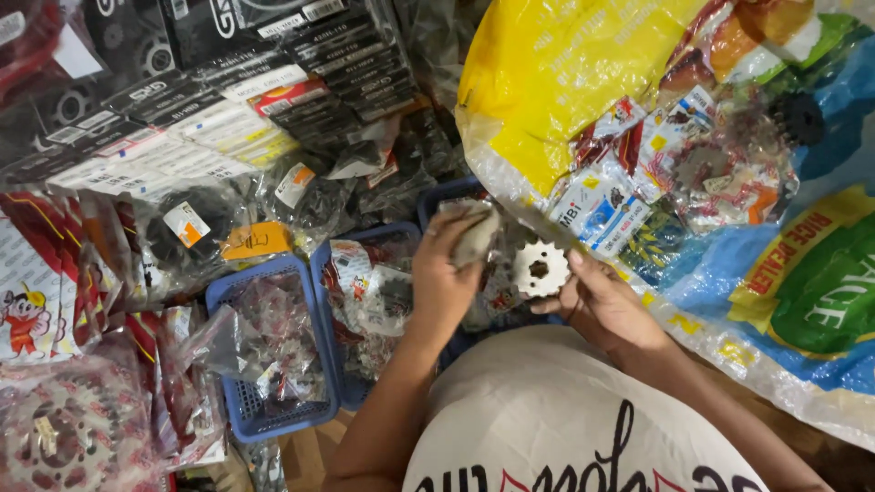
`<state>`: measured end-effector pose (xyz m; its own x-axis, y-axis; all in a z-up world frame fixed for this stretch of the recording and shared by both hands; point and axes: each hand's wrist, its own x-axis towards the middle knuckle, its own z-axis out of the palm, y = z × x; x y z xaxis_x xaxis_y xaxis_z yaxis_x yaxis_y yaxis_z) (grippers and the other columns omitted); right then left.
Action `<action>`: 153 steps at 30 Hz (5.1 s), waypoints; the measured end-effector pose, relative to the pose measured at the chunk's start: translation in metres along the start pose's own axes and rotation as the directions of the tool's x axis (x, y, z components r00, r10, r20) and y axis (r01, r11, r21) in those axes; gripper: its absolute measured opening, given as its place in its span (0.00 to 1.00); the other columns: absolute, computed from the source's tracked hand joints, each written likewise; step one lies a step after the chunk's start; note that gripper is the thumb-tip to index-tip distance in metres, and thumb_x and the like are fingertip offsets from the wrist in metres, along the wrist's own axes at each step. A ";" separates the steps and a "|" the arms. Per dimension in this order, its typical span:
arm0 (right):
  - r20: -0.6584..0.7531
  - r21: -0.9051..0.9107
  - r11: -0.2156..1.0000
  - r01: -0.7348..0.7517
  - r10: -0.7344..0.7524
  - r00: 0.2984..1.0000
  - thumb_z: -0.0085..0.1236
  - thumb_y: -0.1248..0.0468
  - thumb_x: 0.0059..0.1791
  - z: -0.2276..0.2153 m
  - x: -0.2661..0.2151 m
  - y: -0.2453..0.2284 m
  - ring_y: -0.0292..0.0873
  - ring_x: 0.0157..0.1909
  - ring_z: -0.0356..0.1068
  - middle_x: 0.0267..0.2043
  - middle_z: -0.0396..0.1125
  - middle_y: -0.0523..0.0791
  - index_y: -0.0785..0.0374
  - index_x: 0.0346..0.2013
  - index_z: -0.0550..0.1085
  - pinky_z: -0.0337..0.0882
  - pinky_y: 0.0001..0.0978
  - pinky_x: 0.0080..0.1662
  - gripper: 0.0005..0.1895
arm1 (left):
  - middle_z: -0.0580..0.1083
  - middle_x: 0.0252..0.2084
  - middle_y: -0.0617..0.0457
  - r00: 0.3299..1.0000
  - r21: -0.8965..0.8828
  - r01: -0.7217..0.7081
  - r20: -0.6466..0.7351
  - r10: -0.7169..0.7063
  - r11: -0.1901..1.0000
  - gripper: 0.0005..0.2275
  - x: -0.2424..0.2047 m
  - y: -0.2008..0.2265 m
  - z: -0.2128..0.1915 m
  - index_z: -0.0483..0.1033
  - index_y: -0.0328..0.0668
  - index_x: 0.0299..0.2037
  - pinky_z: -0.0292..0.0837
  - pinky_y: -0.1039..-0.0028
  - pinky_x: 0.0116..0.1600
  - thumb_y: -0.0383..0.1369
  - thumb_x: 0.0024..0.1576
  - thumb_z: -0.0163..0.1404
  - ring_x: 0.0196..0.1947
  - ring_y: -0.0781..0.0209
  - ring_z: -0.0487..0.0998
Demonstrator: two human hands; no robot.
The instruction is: The person wipes small mechanical parts, such as gears and sprockets, with a white cloth. They pick up each item from a cluttered pile, wipe it thoroughly, and place it into a blue plastic basket.
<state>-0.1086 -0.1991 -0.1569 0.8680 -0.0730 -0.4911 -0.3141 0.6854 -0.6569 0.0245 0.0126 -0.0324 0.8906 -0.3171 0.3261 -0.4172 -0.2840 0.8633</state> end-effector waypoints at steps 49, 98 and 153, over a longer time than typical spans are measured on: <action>0.236 -0.887 0.176 0.427 -0.622 0.747 0.76 0.56 0.42 0.097 -0.028 -0.092 0.59 0.51 0.77 0.46 0.76 0.51 0.60 0.45 0.82 0.75 0.46 0.52 0.20 | 0.75 0.48 0.45 0.999 0.098 -0.040 0.029 0.037 0.994 0.11 -0.018 0.012 -0.029 0.82 0.43 0.50 0.80 0.54 0.47 0.25 0.57 0.58 0.44 0.41 0.81; -0.229 0.057 0.964 0.259 -0.240 0.943 0.54 0.59 0.57 0.068 -0.017 -0.042 0.49 0.39 0.78 0.39 0.74 0.54 0.66 0.42 0.76 0.82 0.44 0.42 0.12 | 0.72 0.48 0.43 0.898 0.269 -0.439 0.092 0.431 0.857 0.10 -0.005 0.023 0.025 0.76 0.39 0.50 0.77 0.57 0.49 0.22 0.59 0.51 0.41 0.42 0.75; 0.155 -0.637 0.658 0.402 -0.402 0.902 0.57 0.71 0.51 0.076 -0.019 -0.045 0.51 0.62 0.71 0.55 0.73 0.57 0.71 0.57 0.75 0.69 0.44 0.61 0.18 | 0.75 0.51 0.46 0.964 0.289 -0.175 -0.146 0.224 0.941 0.12 -0.012 -0.051 -0.016 0.77 0.39 0.49 0.74 0.59 0.59 0.21 0.56 0.58 0.51 0.47 0.76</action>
<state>-0.0818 -0.1736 -0.0740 0.9693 -0.2288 -0.0905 -0.1022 -0.0399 -0.9940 0.0382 0.0457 -0.0741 0.7908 -0.2374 0.5641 -0.6013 -0.4735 0.6436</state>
